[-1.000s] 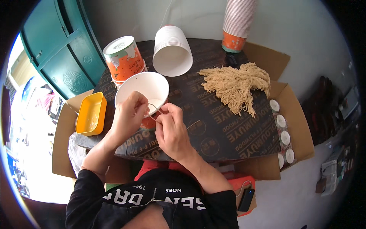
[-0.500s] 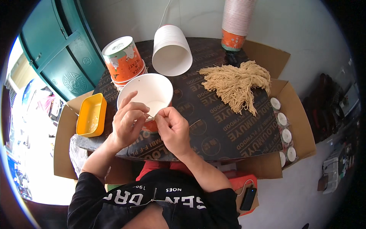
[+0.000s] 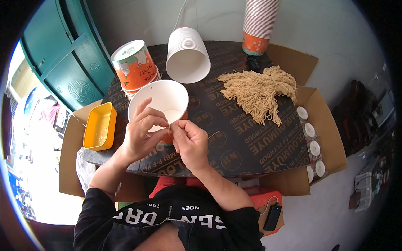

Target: Tying a thin string or wire around the rim of paper cups.

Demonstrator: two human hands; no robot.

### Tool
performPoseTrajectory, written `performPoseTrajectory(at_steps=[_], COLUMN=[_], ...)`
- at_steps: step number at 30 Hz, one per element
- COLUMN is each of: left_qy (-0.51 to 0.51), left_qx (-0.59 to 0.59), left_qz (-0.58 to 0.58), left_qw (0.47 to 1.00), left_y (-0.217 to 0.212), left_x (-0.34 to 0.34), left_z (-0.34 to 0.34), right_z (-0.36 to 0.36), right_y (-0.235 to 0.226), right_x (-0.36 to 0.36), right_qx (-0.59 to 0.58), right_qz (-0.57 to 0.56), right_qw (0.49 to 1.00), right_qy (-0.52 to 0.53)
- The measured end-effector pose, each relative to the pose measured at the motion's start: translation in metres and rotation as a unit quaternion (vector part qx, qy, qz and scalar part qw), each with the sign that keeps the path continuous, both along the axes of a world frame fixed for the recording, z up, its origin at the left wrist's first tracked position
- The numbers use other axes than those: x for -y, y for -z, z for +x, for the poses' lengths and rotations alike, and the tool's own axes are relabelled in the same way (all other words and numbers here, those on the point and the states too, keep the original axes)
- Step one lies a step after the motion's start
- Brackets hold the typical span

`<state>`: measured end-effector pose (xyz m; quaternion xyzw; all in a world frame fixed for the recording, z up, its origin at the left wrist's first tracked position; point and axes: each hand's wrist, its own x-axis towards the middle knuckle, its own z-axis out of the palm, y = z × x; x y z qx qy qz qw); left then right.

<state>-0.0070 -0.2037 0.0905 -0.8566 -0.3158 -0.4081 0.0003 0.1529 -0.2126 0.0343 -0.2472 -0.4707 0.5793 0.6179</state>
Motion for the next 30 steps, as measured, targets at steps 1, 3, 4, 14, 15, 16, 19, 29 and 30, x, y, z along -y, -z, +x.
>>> performPoseTrajectory(at_steps=[1, 3, 4, 14, 15, 16, 19, 29, 30], left_qy=[0.000, -0.004, -0.004, -0.009, -0.012, -0.012, -0.027, -0.098, -0.109], left_qx=[0.000, 0.000, -0.001, 0.015, 0.018, 0.018, 0.010, 0.009, 0.000], left_qz=[0.000, -0.010, -0.010, -0.071, -0.089, -0.090, -0.111, -0.149, -0.143], left_qw=[1.000, 1.000, 1.000, 0.997, 0.996, 0.996, 0.993, 0.984, 0.984], left_y=[0.000, -0.001, 0.000, -0.002, -0.003, -0.003, -0.003, 0.002, 0.003], left_x=[0.000, 0.000, 0.000, -0.001, 0.000, 0.000, 0.001, 0.007, 0.007], left_z=[0.001, 0.002, 0.003, 0.002, 0.002, 0.002, 0.002, 0.010, 0.010], right_z=[0.000, 0.000, 0.000, 0.016, 0.018, 0.020, 0.027, 0.028, 0.028], right_y=[0.001, -0.001, -0.002, 0.012, 0.012, 0.012, 0.012, 0.017, 0.017], right_x=[0.000, 0.002, 0.002, 0.006, 0.005, 0.004, -0.002, -0.004, -0.004], right_qx=[0.002, -0.002, -0.006, 0.056, 0.089, 0.123, 0.231, -0.127, -0.150], right_qz=[-0.005, -0.009, -0.013, 0.063, 0.081, 0.100, 0.193, 0.141, 0.132], right_qw=[1.000, 1.000, 1.000, 0.995, 0.990, 0.984, 0.944, 0.979, 0.976], right_qy=[0.000, -0.001, -0.003, 0.052, 0.067, 0.082, 0.132, -0.068, -0.084])
